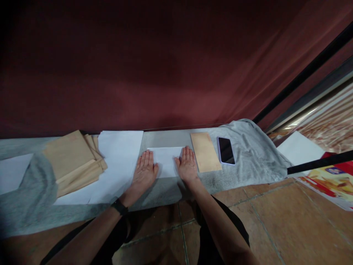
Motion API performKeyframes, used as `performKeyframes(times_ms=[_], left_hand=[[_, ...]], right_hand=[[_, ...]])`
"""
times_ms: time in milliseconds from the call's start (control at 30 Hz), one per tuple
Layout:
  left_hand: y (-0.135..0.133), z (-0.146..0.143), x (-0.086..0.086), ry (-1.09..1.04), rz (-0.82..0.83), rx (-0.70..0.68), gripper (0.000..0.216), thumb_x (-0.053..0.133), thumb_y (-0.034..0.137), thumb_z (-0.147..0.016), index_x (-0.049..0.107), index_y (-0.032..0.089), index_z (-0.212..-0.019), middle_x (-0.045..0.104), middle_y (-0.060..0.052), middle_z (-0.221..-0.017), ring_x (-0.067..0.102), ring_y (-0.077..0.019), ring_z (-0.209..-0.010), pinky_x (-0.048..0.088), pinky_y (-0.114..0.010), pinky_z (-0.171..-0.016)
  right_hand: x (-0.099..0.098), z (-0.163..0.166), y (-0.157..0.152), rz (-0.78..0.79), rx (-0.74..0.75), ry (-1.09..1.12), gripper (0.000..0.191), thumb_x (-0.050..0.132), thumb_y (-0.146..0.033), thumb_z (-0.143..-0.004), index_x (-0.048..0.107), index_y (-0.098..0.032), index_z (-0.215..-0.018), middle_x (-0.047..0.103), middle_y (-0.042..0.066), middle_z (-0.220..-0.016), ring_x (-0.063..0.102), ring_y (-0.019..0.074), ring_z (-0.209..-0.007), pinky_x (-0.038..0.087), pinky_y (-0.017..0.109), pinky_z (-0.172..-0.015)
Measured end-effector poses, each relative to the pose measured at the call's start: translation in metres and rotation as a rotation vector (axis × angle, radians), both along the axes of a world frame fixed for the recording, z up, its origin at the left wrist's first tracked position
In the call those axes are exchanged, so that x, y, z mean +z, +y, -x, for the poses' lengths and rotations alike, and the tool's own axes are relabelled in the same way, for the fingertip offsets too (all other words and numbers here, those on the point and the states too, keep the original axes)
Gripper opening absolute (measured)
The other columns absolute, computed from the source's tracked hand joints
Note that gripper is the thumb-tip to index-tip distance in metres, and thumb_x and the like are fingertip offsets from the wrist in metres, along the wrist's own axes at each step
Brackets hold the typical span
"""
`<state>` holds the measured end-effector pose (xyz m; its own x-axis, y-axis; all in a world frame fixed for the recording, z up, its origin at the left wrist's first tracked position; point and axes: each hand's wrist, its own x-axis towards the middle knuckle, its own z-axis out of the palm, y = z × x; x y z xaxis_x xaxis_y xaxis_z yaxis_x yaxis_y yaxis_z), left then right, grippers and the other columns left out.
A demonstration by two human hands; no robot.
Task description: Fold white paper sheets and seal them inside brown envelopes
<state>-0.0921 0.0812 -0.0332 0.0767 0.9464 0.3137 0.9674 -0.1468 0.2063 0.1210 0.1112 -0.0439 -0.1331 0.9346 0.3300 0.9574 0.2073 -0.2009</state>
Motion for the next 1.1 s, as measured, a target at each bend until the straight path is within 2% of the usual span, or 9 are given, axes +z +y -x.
performKeyframes(times_ms=[100,200,300,367,433,600,900,1100], left_hand=[[-0.01,-0.003,0.005,0.014,-0.015,-0.036,0.065,0.035,0.028,-0.096,0.028,-0.001,-0.154,0.033,-0.024,-0.16,0.023,-0.0325,-0.153,0.027,-0.055,-0.123],[-0.024,-0.014,0.01,0.041,0.002,-0.146,0.065,0.035,0.024,-0.095,0.026,0.001,-0.155,0.031,-0.022,-0.162,0.021,-0.0297,-0.154,0.026,-0.052,-0.125],[-0.037,-0.027,0.009,0.073,0.03,-0.267,0.065,0.035,0.022,-0.095,0.025,0.004,-0.156,0.032,-0.019,-0.162,0.021,-0.0268,-0.154,0.026,-0.048,-0.126],[-0.042,-0.034,0.006,0.088,0.048,-0.286,0.063,0.032,0.022,-0.097,0.025,0.004,-0.156,0.033,-0.019,-0.162,0.022,-0.0261,-0.154,0.027,-0.048,-0.125],[-0.044,-0.036,0.002,0.089,0.057,-0.28,0.063,0.03,0.023,-0.098,0.022,0.005,-0.157,0.034,-0.018,-0.162,0.023,-0.0256,-0.153,0.027,-0.048,-0.125],[-0.043,-0.032,0.0,0.078,0.072,-0.254,0.062,0.031,0.027,-0.098,0.024,0.009,-0.158,0.036,-0.017,-0.161,0.027,-0.0259,-0.152,0.027,-0.05,-0.125],[-0.044,-0.021,0.003,0.078,0.065,-0.167,0.062,0.034,0.023,-0.095,0.032,0.002,-0.153,0.034,-0.02,-0.161,0.025,-0.028,-0.153,0.027,-0.048,-0.125],[-0.042,-0.016,0.002,0.055,0.064,-0.12,0.062,0.036,0.029,-0.097,0.034,0.0,-0.152,0.034,-0.023,-0.16,0.026,-0.0298,-0.152,0.027,-0.049,-0.124]], right_hand=[[0.003,-0.003,-0.005,-0.011,-0.014,0.007,0.069,0.034,-0.048,-0.105,0.034,0.002,-0.153,0.035,0.028,-0.158,0.034,0.0352,-0.148,0.031,0.055,-0.118],[0.009,0.001,-0.015,0.02,0.024,0.008,0.067,0.033,-0.045,-0.106,0.033,0.0,-0.154,0.032,0.026,-0.16,0.031,0.0343,-0.15,0.029,0.054,-0.12],[0.014,0.012,-0.03,0.075,0.199,0.024,0.06,0.029,-0.04,-0.107,0.033,-0.006,-0.156,0.034,0.018,-0.161,0.03,0.0278,-0.151,0.029,0.049,-0.122],[0.017,0.019,-0.039,0.105,0.315,0.035,0.057,0.029,-0.039,-0.107,0.036,-0.01,-0.155,0.038,0.014,-0.16,0.032,0.0238,-0.15,0.029,0.045,-0.123],[0.018,0.023,-0.045,0.112,0.361,0.037,0.055,0.032,-0.04,-0.107,0.039,-0.013,-0.154,0.039,0.012,-0.16,0.035,0.0226,-0.149,0.028,0.044,-0.124],[0.017,0.017,-0.046,0.079,0.306,0.016,0.058,0.038,-0.042,-0.106,0.039,-0.009,-0.154,0.037,0.016,-0.16,0.034,0.0253,-0.15,0.028,0.045,-0.124],[0.012,0.003,-0.045,0.059,0.196,-0.01,0.064,0.038,-0.047,-0.105,0.035,-0.006,-0.155,0.034,0.018,-0.161,0.033,0.0295,-0.15,0.029,0.047,-0.122],[0.012,0.0,-0.045,0.068,0.143,-0.019,0.067,0.037,-0.048,-0.105,0.033,-0.004,-0.155,0.032,0.021,-0.161,0.033,0.0311,-0.15,0.029,0.049,-0.121]])
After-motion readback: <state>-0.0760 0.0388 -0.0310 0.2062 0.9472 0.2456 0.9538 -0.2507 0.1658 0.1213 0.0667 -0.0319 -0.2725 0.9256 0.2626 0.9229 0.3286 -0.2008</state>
